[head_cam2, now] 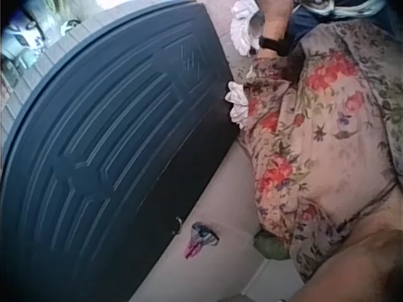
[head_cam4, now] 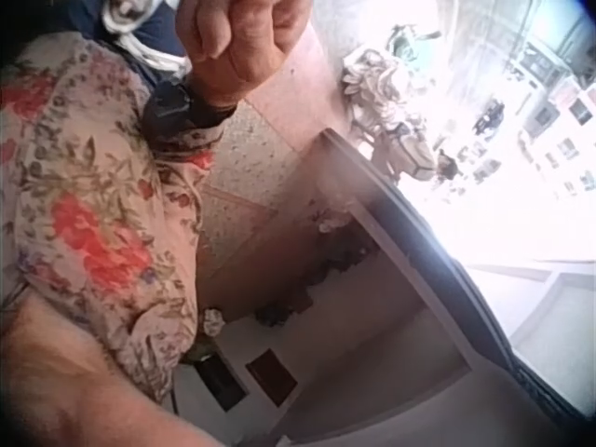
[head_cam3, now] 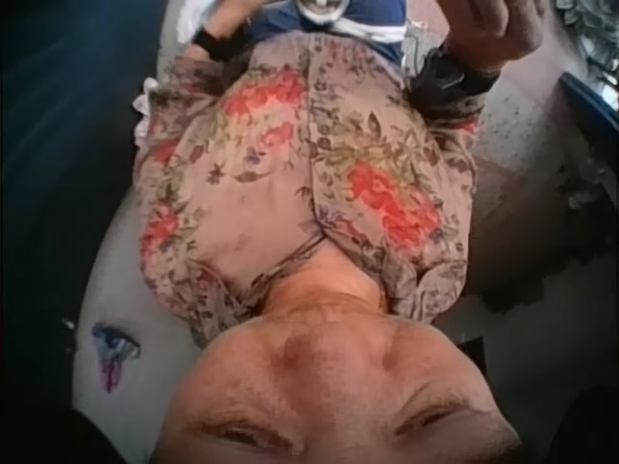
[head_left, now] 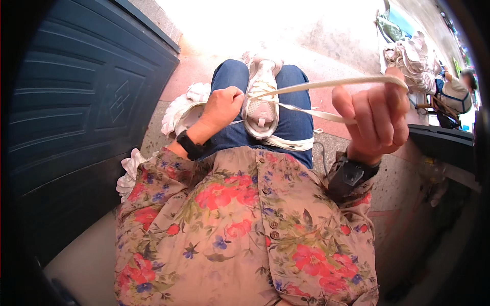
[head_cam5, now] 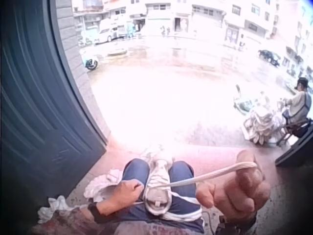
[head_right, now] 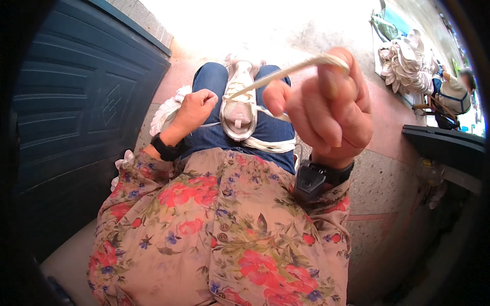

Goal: The person laces a shoe by hand, threading the lace through eyelets, pulling it tight, and wrapping the excess around the shoe. They then repeat the entire process on a second shoe.

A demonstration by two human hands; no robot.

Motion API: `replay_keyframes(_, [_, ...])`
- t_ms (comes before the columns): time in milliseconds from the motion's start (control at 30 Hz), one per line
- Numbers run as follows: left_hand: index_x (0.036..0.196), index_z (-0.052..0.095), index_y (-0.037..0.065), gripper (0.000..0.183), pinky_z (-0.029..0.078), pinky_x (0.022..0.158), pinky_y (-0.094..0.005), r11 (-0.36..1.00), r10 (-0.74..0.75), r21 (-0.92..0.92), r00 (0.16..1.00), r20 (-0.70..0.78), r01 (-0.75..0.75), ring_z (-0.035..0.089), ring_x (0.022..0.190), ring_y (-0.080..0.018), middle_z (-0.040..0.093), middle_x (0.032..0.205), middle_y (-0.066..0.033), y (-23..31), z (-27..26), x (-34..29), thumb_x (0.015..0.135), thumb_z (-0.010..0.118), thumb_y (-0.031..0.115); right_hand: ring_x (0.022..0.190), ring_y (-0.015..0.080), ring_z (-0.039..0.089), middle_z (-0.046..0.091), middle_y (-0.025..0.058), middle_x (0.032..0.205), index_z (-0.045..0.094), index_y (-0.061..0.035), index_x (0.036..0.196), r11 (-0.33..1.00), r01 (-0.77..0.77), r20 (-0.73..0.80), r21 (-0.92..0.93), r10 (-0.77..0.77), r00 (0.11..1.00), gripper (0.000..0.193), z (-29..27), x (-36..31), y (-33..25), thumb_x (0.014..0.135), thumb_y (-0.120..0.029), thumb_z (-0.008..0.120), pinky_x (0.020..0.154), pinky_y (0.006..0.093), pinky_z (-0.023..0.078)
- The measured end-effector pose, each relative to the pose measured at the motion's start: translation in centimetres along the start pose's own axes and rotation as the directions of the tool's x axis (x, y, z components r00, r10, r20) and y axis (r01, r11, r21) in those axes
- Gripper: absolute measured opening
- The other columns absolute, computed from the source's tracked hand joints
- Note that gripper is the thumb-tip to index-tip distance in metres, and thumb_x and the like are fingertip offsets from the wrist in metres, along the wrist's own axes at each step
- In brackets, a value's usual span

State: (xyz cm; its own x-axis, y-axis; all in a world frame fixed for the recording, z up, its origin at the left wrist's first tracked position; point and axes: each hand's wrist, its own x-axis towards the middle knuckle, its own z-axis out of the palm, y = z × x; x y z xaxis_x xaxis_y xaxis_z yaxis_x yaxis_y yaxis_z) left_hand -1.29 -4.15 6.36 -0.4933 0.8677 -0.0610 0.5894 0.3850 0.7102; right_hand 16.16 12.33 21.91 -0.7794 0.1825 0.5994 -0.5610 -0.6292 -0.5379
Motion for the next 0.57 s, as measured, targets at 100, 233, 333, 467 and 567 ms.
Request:
replay_keyframes(100, [0.113, 0.051, 0.003, 0.033, 0.045, 0.055, -0.0259, 0.819, -0.139, -0.445, 0.878, 0.458, 0.362, 0.058, 0.066, -0.0139, 0.059, 0.076, -0.0049, 2.9, -1.8, -0.1, 0.082, 0.053, 0.011, 0.039, 0.0046, 0.030, 0.032, -0.0077, 0.049, 0.046, -0.0043, 0.101, 0.988, -0.083, -0.122, -0.130, 0.067, 0.990, 0.016, 0.9, 1.3, 1.3, 0.092, -0.014, 0.036, 0.075, 0.0321, 0.036])
replay_keyframes(233, [0.112, 0.052, -0.001, 0.030, 0.042, 0.051, -0.0178, 0.805, 0.337, -0.592, 0.843, 0.420, -0.026, 0.055, 0.062, -0.0059, 0.059, 0.082, -0.0037, 6.9, -1.5, 0.5, 0.085, 0.053, 0.011, 0.043, 0.0045, 0.030, 0.032, -0.0071, 0.053, 0.042, -0.0064, 0.096, 0.931, -0.250, -0.211, -0.266, 0.196, 0.958, 0.013, 0.9, 2.5, 2.6, 0.093, -0.017, 0.035, 0.074, 0.0310, 0.035])
replay_keyframes(333, [0.112, 0.051, -0.004, 0.031, 0.043, 0.049, -0.0166, 0.697, 0.348, -0.703, 0.790, 0.504, 0.141, 0.056, 0.063, -0.0061, 0.059, 0.087, -0.0051, 6.5, -3.3, 1.1, 0.086, 0.052, 0.013, 0.043, 0.0047, 0.030, 0.032, -0.0067, 0.054, 0.041, -0.0071, 0.093, 0.907, -0.280, -0.287, -0.315, 0.190, 0.939, 0.013, 0.6, 1.8, 1.5, 0.092, -0.019, 0.038, 0.073, 0.0300, 0.035])
replay_keyframes(467, [0.097, 0.059, 0.001, 0.022, 0.041, 0.040, -0.0191, 0.766, -0.294, -0.514, 0.922, 0.253, 0.386, 0.053, 0.046, -0.0095, 0.058, 0.066, -0.0025, 2.4, -5.6, 2.9, 0.085, 0.052, 0.017, 0.043, 0.0042, 0.030, 0.034, -0.0059, 0.054, 0.047, -0.0051, 0.092, 0.920, -0.231, -0.215, -0.317, 0.167, 0.962, 0.015, -1.0, -0.7, 0.0, 0.092, -0.019, 0.042, 0.056, 0.0222, 0.036])
replay_keyframes(567, [0.098, 0.060, 0.003, 0.023, 0.039, 0.036, -0.0206, 0.877, -0.356, -0.235, 0.895, 0.270, 0.419, 0.048, 0.037, -0.0104, 0.058, 0.065, -0.0030, 0.1, -3.3, 2.4, 0.084, 0.054, 0.019, 0.043, 0.0055, 0.031, 0.035, -0.0050, 0.053, 0.046, -0.0048, 0.090, 0.904, -0.340, -0.354, -0.258, 0.239, 0.904, 0.016, -1.7, -3.1, 0.1, 0.092, -0.019, 0.041, 0.058, 0.0230, 0.036])
